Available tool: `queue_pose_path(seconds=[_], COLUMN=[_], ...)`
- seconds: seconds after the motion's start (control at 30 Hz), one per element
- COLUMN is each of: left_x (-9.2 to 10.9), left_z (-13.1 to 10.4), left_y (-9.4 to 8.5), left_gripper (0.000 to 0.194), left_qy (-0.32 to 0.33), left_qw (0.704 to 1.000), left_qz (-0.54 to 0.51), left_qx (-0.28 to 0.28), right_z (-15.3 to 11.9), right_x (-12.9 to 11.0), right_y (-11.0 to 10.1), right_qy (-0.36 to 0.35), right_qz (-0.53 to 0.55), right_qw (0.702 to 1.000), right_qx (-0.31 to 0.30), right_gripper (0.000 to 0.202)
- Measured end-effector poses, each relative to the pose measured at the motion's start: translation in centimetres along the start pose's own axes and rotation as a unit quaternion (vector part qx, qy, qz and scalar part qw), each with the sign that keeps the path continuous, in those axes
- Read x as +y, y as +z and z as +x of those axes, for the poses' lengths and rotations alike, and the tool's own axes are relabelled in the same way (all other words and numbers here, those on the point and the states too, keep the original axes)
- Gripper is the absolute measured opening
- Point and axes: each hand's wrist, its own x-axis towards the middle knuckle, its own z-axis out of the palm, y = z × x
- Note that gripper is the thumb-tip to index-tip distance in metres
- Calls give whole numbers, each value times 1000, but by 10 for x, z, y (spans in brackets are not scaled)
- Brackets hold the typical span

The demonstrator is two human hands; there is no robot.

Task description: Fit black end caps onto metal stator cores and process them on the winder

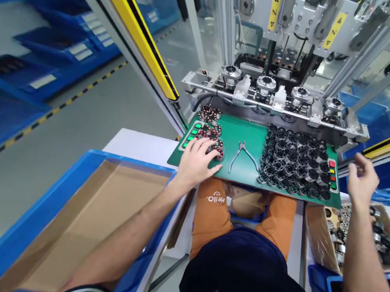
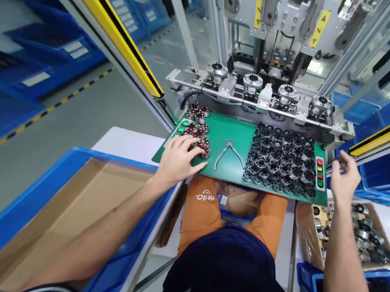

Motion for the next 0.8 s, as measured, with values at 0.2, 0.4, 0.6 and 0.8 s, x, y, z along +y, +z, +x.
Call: queue_pose_path(seconds=[0.2,0.4,0.6,0.8], left_x=[4,53,121,153], left_z=[16,-5,-72,-113], left_y=[3,-43,-62,-56], left_gripper=[21,28,63,65], left_qy=[-12,-116,-70,-54], left_qw=[997,944,919,917], left_qz=[-60,-258,-370,-395], left_qx=[51,168,119,11], right_z=[-109,-119,-112,-198], right_x=[56,58,25,-81], right_y=[15,27,-13,-50], right_qy=[64,56,32,12], right_qz=[-13,-32,-40,233], right_qw=[998,997,998,968], right_qx=[-16,-35,-41,-95], right_gripper=[66,68,55,42])
